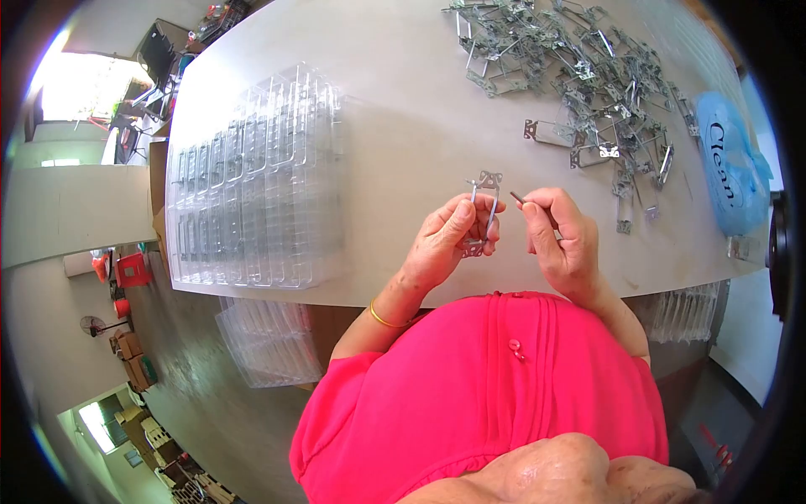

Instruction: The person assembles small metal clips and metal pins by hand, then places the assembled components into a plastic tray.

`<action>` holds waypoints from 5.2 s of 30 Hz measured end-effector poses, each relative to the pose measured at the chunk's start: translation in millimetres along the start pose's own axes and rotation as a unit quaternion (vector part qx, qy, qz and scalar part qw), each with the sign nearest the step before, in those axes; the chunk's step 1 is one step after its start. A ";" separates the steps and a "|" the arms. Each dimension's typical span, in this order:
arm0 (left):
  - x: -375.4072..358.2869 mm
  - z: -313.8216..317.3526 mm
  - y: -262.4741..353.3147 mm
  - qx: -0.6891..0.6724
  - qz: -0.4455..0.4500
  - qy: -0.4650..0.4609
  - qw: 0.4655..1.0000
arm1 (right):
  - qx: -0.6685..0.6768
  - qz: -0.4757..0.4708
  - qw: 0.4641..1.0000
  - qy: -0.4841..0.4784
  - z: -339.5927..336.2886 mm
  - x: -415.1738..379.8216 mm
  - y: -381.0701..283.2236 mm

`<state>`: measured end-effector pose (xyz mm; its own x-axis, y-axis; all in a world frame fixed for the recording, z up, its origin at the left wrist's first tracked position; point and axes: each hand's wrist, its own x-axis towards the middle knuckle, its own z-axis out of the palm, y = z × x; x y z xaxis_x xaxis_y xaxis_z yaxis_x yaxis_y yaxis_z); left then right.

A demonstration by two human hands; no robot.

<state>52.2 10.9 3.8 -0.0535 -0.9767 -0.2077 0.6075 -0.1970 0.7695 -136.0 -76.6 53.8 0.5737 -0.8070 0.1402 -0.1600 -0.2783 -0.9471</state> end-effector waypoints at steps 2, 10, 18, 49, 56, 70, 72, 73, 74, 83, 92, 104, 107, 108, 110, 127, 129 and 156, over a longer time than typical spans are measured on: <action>-2.7 4.9 1.8 0.012 -0.008 -0.004 1.000 | -0.004 0.004 1.000 -0.005 1.6 0.8 -1.4; -7.5 12.4 3.3 0.072 -0.016 0.002 0.997 | 0.024 0.014 0.999 -0.025 4.6 0.7 1.4; -5.3 9.6 2.2 0.117 0.003 -0.005 0.993 | 0.014 0.011 0.999 -0.034 3.1 -0.8 0.6; -12.1 8.1 3.1 0.234 -0.072 -0.048 0.968 | 0.214 0.134 0.967 0.025 -12.6 15.0 14.1; -6.7 1.7 4.5 -0.056 -0.072 -0.057 0.994 | 0.224 0.014 0.974 0.037 -5.4 3.4 17.2; -14.4 11.5 10.2 0.236 0.027 -0.019 0.971 | 0.114 0.036 0.993 0.021 1.6 -2.8 22.0; -14.9 10.9 3.8 0.272 0.042 -0.017 0.961 | 0.167 0.102 0.981 -0.004 1.4 -2.8 22.6; -15.0 10.7 1.5 0.307 0.057 -0.014 0.950 | 0.210 0.124 0.969 -0.031 2.4 -2.3 24.7; -15.3 10.7 1.8 0.306 0.057 -0.015 0.950 | 0.252 0.146 0.955 -0.058 2.6 -1.4 26.1; -16.5 7.7 8.2 0.347 0.034 -0.026 0.937 | 0.327 0.255 0.896 -0.162 -15.5 8.0 26.7; -16.0 17.3 20.5 0.447 -0.030 -0.063 0.892 | 0.273 0.235 0.903 -0.236 -22.5 14.4 41.2; -15.7 14.2 6.0 0.433 -0.025 -0.058 0.899 | 0.184 0.231 0.939 -0.174 -20.4 12.0 44.5; -11.5 4.6 -2.6 0.464 -0.005 0.012 0.886 | 0.186 0.198 0.958 -0.090 -13.6 13.0 67.5; -11.0 3.2 -0.8 0.441 -0.020 0.019 0.897 | 0.173 0.200 0.960 -0.090 -15.5 13.4 69.8; -9.6 1.5 1.8 0.417 -0.036 0.026 0.908 | 0.163 0.211 0.958 -0.105 -19.1 13.0 70.4; -24.8 -25.7 26.1 0.290 0.156 0.316 0.890 | -0.296 -0.293 0.895 -0.158 86.3 39.1 62.8; -32.5 -25.1 31.2 0.293 0.217 0.353 0.862 | -0.295 -0.308 0.890 -0.164 98.8 49.4 72.0; -57.4 -44.2 35.4 0.032 0.192 0.226 0.954 | -0.380 -0.358 0.809 -0.272 122.2 111.9 51.2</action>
<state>111.8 63.8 16.3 0.5203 -0.8439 -0.1305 0.4627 0.1502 0.8737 18.2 -117.5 -14.3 0.9730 -0.0070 0.2305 0.0403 -0.9790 -0.2000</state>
